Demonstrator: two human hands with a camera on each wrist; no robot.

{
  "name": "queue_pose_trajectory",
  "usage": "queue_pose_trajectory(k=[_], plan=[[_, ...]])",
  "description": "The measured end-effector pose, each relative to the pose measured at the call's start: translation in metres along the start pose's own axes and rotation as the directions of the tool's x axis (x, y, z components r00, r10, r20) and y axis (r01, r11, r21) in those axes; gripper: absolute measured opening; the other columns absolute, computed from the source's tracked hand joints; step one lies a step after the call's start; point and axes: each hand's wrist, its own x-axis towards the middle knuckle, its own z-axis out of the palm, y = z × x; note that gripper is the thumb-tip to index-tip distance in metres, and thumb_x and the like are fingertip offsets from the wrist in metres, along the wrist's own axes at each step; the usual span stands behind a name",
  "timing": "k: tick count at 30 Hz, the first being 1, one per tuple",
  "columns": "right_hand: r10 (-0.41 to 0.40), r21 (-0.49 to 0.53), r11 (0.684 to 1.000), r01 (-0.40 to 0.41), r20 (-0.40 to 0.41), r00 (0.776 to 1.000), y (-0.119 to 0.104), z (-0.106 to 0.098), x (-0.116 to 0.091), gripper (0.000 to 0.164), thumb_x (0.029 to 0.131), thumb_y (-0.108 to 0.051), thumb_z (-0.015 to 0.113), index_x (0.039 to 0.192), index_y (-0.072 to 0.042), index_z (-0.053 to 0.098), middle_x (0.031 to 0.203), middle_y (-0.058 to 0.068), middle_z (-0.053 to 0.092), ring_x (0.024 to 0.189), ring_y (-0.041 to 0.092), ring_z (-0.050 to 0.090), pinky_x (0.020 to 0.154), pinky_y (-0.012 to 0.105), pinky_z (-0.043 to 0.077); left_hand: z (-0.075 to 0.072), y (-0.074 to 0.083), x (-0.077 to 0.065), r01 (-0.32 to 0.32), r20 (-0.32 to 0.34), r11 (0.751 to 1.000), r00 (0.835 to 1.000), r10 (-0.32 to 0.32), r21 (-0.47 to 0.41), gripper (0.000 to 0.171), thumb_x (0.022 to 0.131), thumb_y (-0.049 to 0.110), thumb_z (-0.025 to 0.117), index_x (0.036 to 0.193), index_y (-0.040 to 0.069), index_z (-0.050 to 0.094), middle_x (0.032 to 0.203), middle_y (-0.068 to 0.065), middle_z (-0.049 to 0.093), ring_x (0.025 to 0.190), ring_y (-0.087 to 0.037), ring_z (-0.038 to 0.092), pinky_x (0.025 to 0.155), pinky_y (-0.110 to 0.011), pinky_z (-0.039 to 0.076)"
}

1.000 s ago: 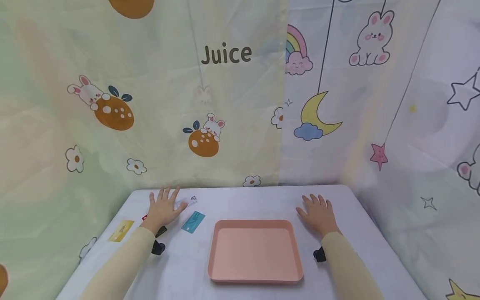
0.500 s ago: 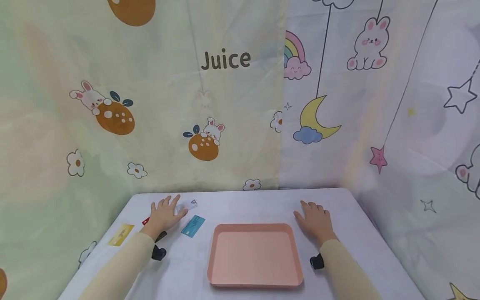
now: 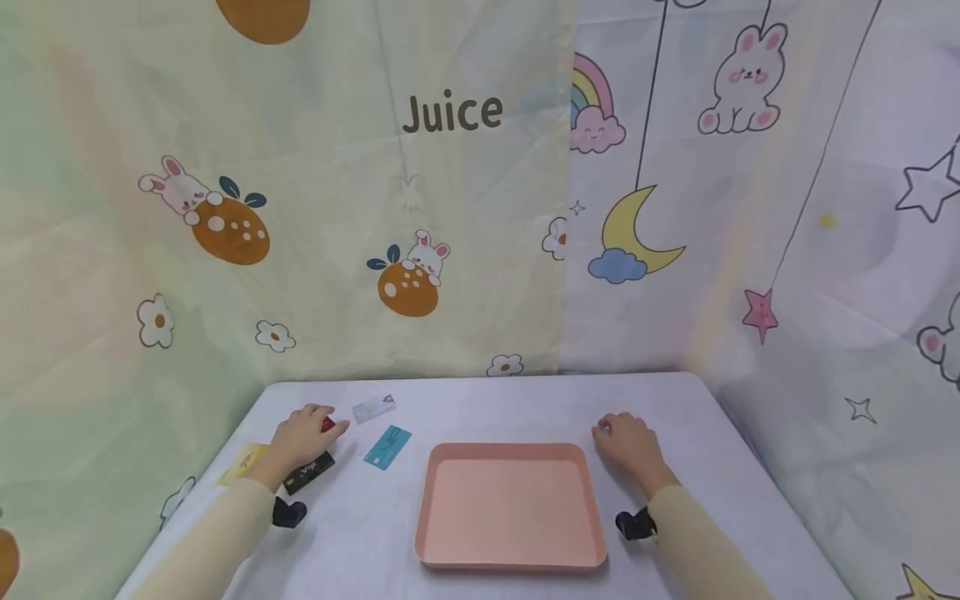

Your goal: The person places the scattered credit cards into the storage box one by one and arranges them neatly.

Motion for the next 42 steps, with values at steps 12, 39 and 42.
queue_pose_trajectory(k=[12,39,42], plan=[[0.09,0.317,0.941,-0.122,0.112,0.99,-0.02,-0.003,-0.019,0.049,0.105,-0.032,0.052,0.129,0.01,0.061,0.109,0.022,0.07,0.091,0.029,0.067,0.072,0.039,0.056,-0.004,-0.023,-0.017,-0.009,0.033,1.0,0.999,0.008,0.024,0.053,0.099,0.035,0.063,0.137,-0.003,0.058,0.13,-0.032,0.059,0.111,-0.044,0.056,0.096,-0.063,0.05],[0.167,0.562,0.777,-0.283,0.249,0.954,-0.029,0.003,-0.041,0.046,0.1,-0.029,0.064,0.128,0.007,0.064,0.118,0.021,0.071,0.096,0.024,0.071,0.08,0.036,0.062,0.0,-0.047,-0.045,-0.05,0.096,0.996,0.994,0.057,-0.075,0.051,0.095,0.032,0.071,0.132,-0.003,0.061,0.13,-0.033,0.059,0.119,-0.05,0.059,0.1,-0.067,0.048],[0.174,0.565,0.775,-0.283,0.239,0.955,-0.029,0.003,-0.04,0.044,0.099,-0.028,0.065,0.127,0.006,0.065,0.116,0.018,0.073,0.093,0.02,0.07,0.08,0.036,0.061,0.0,-0.046,-0.047,-0.028,0.106,0.996,0.994,0.037,-0.091,0.055,0.091,0.033,0.076,0.133,0.0,0.061,0.131,-0.031,0.059,0.118,-0.047,0.06,0.099,-0.066,0.049]])
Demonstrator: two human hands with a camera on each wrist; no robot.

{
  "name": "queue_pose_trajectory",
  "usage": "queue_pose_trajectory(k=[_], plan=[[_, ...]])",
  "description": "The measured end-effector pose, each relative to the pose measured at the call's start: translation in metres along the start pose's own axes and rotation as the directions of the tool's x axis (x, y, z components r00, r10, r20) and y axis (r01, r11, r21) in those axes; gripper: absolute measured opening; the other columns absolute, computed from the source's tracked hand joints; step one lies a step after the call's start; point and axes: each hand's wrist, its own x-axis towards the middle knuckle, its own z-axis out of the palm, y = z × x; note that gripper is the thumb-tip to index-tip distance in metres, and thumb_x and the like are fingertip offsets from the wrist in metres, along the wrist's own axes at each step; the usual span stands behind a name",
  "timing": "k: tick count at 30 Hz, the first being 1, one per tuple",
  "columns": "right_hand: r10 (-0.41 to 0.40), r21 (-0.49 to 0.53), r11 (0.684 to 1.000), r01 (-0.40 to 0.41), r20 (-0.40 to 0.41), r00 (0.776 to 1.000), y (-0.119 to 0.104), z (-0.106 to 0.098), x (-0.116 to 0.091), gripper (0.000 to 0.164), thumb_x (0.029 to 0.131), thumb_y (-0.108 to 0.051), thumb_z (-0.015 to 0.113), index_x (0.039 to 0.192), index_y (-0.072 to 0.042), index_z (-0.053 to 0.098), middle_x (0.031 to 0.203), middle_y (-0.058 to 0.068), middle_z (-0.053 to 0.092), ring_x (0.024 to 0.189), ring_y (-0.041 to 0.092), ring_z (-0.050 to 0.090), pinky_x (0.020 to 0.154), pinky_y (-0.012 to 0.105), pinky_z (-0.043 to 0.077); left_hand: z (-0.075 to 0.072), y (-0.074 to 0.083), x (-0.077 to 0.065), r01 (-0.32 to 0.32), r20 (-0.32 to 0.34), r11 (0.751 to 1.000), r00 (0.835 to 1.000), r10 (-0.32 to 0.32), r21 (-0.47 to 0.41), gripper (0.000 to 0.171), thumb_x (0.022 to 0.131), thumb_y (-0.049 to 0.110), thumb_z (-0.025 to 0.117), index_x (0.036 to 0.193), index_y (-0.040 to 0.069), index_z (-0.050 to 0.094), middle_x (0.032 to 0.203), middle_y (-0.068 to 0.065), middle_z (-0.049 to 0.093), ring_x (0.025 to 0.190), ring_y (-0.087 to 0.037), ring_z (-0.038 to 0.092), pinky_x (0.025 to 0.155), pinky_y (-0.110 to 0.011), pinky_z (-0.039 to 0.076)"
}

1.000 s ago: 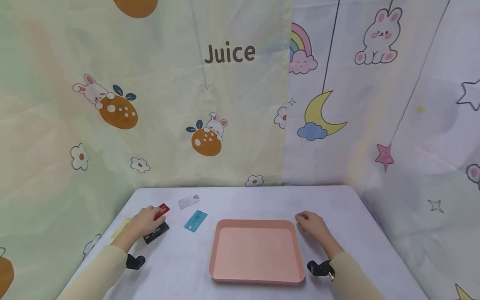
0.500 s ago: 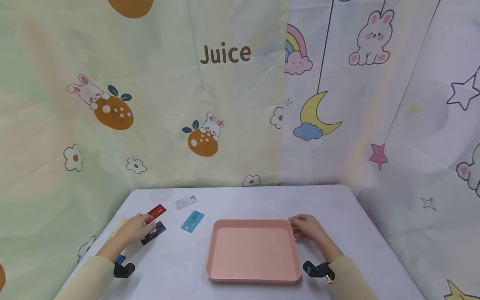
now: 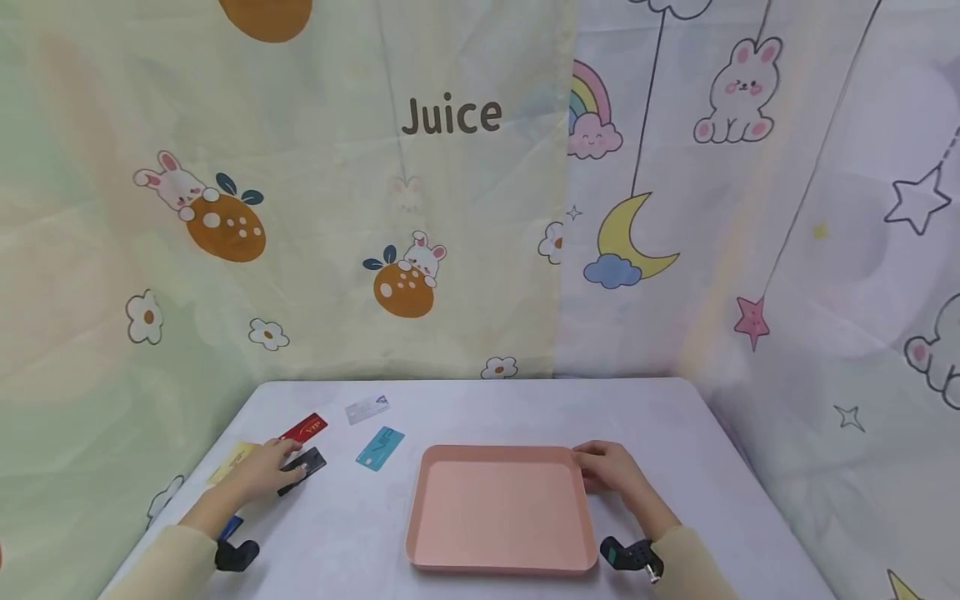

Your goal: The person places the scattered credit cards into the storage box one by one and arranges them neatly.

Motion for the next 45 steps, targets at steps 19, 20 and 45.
queue_pose_trajectory(k=[19,20,45], plan=[[0.048,0.034,0.998,-0.047,-0.034,0.998,-0.001,0.0,-0.001,0.046,0.099,-0.027,0.065,0.129,0.007,0.064,0.121,0.022,0.07,0.09,0.017,0.069,0.077,0.032,0.061,-0.001,0.001,0.005,0.03,0.028,0.998,0.999,-0.029,-0.049,0.064,0.08,0.02,0.089,0.133,-0.002,0.061,0.116,-0.023,0.067,0.101,-0.032,0.062,0.093,-0.056,0.053],[0.051,0.037,0.998,-0.05,-0.034,0.998,0.0,0.0,-0.001,0.046,0.099,-0.027,0.065,0.129,0.007,0.064,0.121,0.022,0.07,0.09,0.017,0.069,0.076,0.032,0.06,0.0,0.001,0.005,0.031,0.029,0.998,0.999,-0.029,-0.05,0.064,0.079,0.019,0.09,0.132,-0.002,0.061,0.114,-0.021,0.068,0.1,-0.031,0.062,0.093,-0.055,0.053],[0.047,0.086,0.995,-0.045,-0.025,0.999,0.002,0.003,-0.002,0.053,0.098,-0.034,0.069,0.132,0.006,0.062,0.122,0.02,0.07,0.09,0.016,0.066,0.074,0.029,0.059,-0.004,0.0,-0.008,0.024,-0.056,0.989,0.998,-0.032,-0.143,0.051,0.082,0.005,0.083,0.13,0.003,0.067,0.114,-0.026,0.059,0.099,-0.034,0.058,0.089,-0.057,0.051]])
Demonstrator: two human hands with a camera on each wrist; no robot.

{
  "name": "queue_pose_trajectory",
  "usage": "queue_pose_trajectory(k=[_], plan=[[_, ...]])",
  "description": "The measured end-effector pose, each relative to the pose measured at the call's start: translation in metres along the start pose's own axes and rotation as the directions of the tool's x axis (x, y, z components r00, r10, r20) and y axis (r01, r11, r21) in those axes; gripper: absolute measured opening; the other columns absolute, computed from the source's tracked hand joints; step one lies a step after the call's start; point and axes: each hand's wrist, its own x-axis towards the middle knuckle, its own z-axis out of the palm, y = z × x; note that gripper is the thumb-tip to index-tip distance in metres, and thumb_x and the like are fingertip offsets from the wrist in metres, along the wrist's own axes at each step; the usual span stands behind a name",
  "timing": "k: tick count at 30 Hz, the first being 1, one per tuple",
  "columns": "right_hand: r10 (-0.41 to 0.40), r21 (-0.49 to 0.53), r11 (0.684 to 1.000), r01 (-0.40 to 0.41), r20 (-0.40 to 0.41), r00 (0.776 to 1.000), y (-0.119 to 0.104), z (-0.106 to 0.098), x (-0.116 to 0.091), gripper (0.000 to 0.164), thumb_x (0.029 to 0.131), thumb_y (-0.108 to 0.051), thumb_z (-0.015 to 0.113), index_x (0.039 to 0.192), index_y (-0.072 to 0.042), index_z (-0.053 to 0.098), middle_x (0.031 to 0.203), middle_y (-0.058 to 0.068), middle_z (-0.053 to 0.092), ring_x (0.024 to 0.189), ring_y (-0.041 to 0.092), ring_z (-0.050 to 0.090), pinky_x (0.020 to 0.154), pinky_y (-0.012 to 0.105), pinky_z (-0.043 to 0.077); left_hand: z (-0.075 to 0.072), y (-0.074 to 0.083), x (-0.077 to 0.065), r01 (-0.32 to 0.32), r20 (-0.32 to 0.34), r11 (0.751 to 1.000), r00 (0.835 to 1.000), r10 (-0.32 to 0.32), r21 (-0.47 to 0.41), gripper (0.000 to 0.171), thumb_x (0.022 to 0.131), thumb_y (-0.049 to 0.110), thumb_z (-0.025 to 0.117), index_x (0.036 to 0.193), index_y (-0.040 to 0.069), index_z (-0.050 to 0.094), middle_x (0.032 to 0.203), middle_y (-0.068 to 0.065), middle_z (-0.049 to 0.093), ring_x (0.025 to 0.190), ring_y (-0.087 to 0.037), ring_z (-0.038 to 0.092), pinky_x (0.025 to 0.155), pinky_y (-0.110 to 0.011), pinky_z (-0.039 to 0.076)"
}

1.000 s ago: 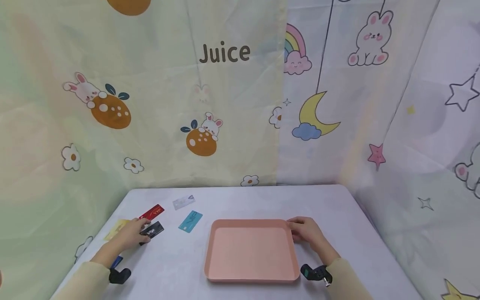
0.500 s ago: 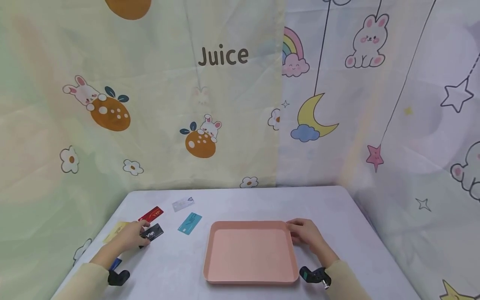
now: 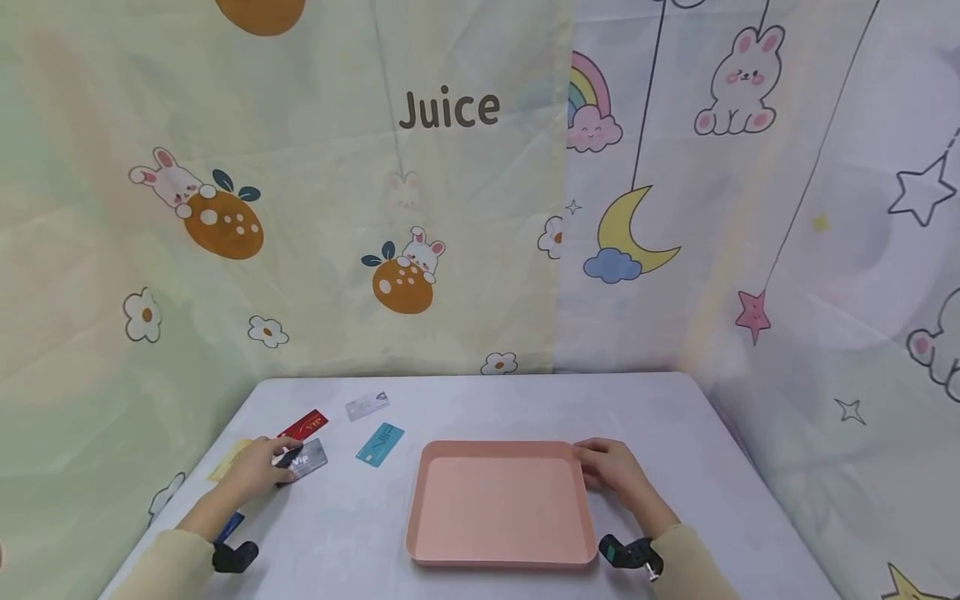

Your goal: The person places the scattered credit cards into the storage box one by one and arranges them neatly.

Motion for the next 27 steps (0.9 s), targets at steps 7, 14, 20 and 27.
queue_pose_trajectory(k=[7,14,20,27], plan=[[-0.008,0.001,1.0,0.008,0.008,1.0,0.003,-0.002,0.001,0.054,0.099,-0.035,0.068,0.134,0.006,0.062,0.126,0.022,0.068,0.092,0.017,0.065,0.075,0.029,0.058,-0.002,-0.005,0.0,-0.01,-0.067,1.0,0.998,0.01,0.004,0.041,0.086,-0.004,0.072,0.125,0.005,0.072,0.112,-0.024,0.066,0.103,-0.039,0.062,0.093,-0.062,0.05],[-0.014,0.031,0.999,0.014,0.02,1.0,0.003,-0.002,0.002,0.056,0.098,-0.035,0.07,0.133,0.007,0.061,0.124,0.022,0.069,0.096,0.017,0.067,0.077,0.03,0.059,-0.006,-0.008,-0.006,0.059,-0.064,0.983,0.995,-0.071,-0.173,0.034,0.09,-0.002,0.07,0.124,-0.001,0.07,0.117,-0.028,0.067,0.087,-0.028,0.065,0.072,-0.037,0.059],[0.001,0.033,0.999,-0.002,0.013,1.0,0.005,-0.002,0.002,0.057,0.098,-0.036,0.07,0.134,0.007,0.06,0.128,0.024,0.067,0.096,0.017,0.067,0.077,0.029,0.06,-0.012,-0.005,-0.012,0.073,-0.128,0.963,0.986,-0.109,-0.259,0.023,0.087,0.001,0.076,0.108,-0.004,0.068,0.1,-0.022,0.071,0.076,-0.019,0.063,0.06,-0.028,0.056],[-0.015,0.048,0.999,0.015,0.002,1.0,0.006,-0.001,-0.001,0.054,0.099,-0.034,0.068,0.134,0.007,0.061,0.128,0.024,0.068,0.099,0.017,0.069,0.077,0.027,0.058,-0.011,-0.005,-0.01,0.11,-0.116,0.933,0.98,-0.159,-0.344,0.023,0.091,0.004,0.075,0.113,-0.004,0.072,0.1,-0.021,0.074,0.078,-0.019,0.067,0.064,-0.028,0.06]])
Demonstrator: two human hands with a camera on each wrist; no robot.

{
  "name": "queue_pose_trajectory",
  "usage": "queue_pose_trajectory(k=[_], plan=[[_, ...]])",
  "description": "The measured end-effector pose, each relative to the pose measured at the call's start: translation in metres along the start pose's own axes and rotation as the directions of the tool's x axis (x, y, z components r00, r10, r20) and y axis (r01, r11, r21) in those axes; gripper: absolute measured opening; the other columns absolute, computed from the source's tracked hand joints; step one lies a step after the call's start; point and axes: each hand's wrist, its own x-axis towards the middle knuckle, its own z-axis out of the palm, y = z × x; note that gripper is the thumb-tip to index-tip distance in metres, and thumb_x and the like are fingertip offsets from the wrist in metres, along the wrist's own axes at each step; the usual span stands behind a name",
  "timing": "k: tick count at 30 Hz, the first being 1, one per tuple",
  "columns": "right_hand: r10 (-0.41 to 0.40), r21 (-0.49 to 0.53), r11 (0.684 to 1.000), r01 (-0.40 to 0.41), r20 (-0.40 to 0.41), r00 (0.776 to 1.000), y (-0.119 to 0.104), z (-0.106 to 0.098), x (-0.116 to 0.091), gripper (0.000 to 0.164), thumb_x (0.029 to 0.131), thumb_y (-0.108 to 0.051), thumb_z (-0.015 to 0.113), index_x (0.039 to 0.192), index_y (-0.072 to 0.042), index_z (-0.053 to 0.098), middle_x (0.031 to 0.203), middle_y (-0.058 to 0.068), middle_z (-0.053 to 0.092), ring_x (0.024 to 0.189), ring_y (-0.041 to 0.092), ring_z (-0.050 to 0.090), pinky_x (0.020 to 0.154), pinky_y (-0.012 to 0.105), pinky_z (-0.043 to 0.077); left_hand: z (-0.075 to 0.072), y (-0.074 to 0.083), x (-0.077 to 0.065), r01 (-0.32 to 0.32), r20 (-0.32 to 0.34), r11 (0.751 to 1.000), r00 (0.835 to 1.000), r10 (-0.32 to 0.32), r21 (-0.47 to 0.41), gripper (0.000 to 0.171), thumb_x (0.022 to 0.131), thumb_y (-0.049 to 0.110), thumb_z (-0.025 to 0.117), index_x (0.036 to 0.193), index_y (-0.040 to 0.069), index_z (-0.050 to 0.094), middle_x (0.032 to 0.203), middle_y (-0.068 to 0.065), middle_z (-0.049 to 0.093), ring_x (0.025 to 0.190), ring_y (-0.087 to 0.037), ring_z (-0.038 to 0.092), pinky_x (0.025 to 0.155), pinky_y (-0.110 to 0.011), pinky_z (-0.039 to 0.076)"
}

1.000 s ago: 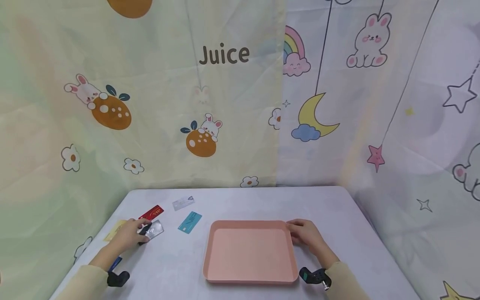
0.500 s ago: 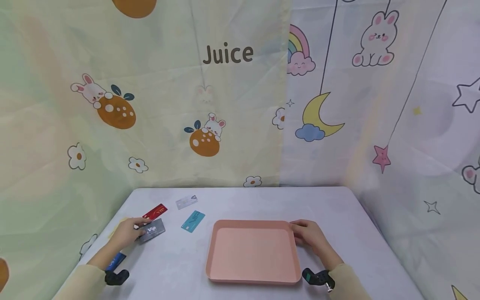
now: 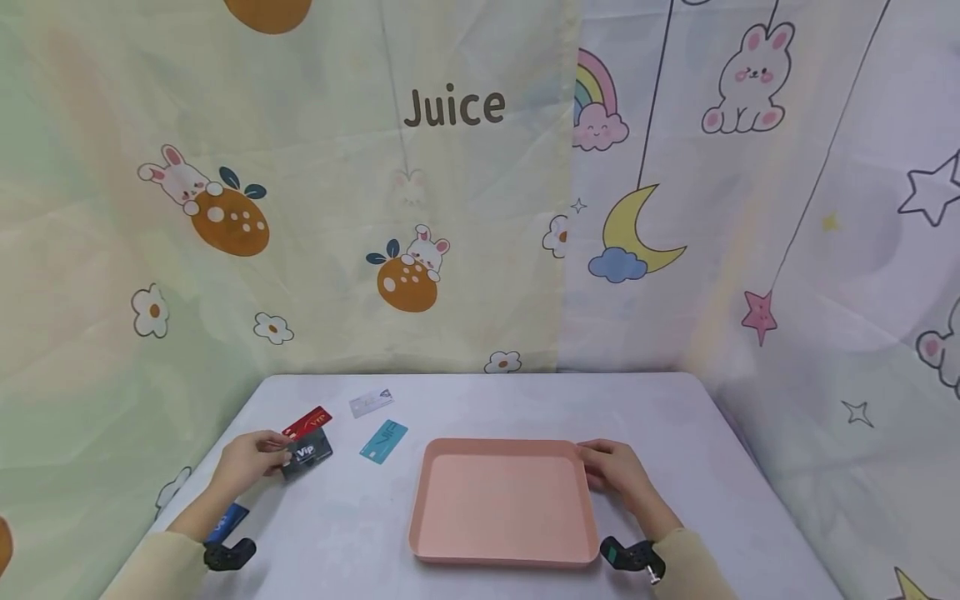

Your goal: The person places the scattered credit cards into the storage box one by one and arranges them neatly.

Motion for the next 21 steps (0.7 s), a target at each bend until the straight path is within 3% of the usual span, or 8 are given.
queue_pose_trajectory(k=[8,13,21], plan=[[-0.009,0.026,1.0,0.009,-0.005,1.0,0.001,0.001,-0.002,0.051,0.1,-0.032,0.067,0.132,0.008,0.062,0.124,0.021,0.071,0.1,0.017,0.071,0.075,0.025,0.058,0.003,0.003,0.0,0.031,0.044,0.993,0.999,-0.026,-0.117,0.027,0.094,0.001,0.069,0.12,-0.007,0.071,0.117,-0.03,0.068,0.087,-0.022,0.067,0.067,-0.028,0.061],[-0.007,0.029,1.0,0.007,-0.01,1.0,0.002,0.001,-0.002,0.05,0.1,-0.031,0.067,0.132,0.007,0.062,0.123,0.021,0.071,0.099,0.018,0.071,0.075,0.026,0.058,0.003,0.008,-0.002,0.033,0.085,0.989,0.996,-0.021,-0.142,0.029,0.097,0.0,0.063,0.124,-0.008,0.068,0.126,-0.033,0.062,0.094,-0.025,0.066,0.071,-0.029,0.062],[0.01,0.067,0.998,-0.01,-0.003,1.0,0.004,0.002,0.001,0.052,0.1,-0.032,0.068,0.134,0.007,0.062,0.123,0.019,0.071,0.099,0.017,0.071,0.076,0.026,0.059,0.005,0.022,-0.008,0.05,0.088,0.974,0.996,-0.031,-0.22,0.026,0.098,0.004,0.066,0.121,-0.009,0.065,0.116,-0.029,0.068,0.087,-0.019,0.071,0.076,-0.035,0.063]])
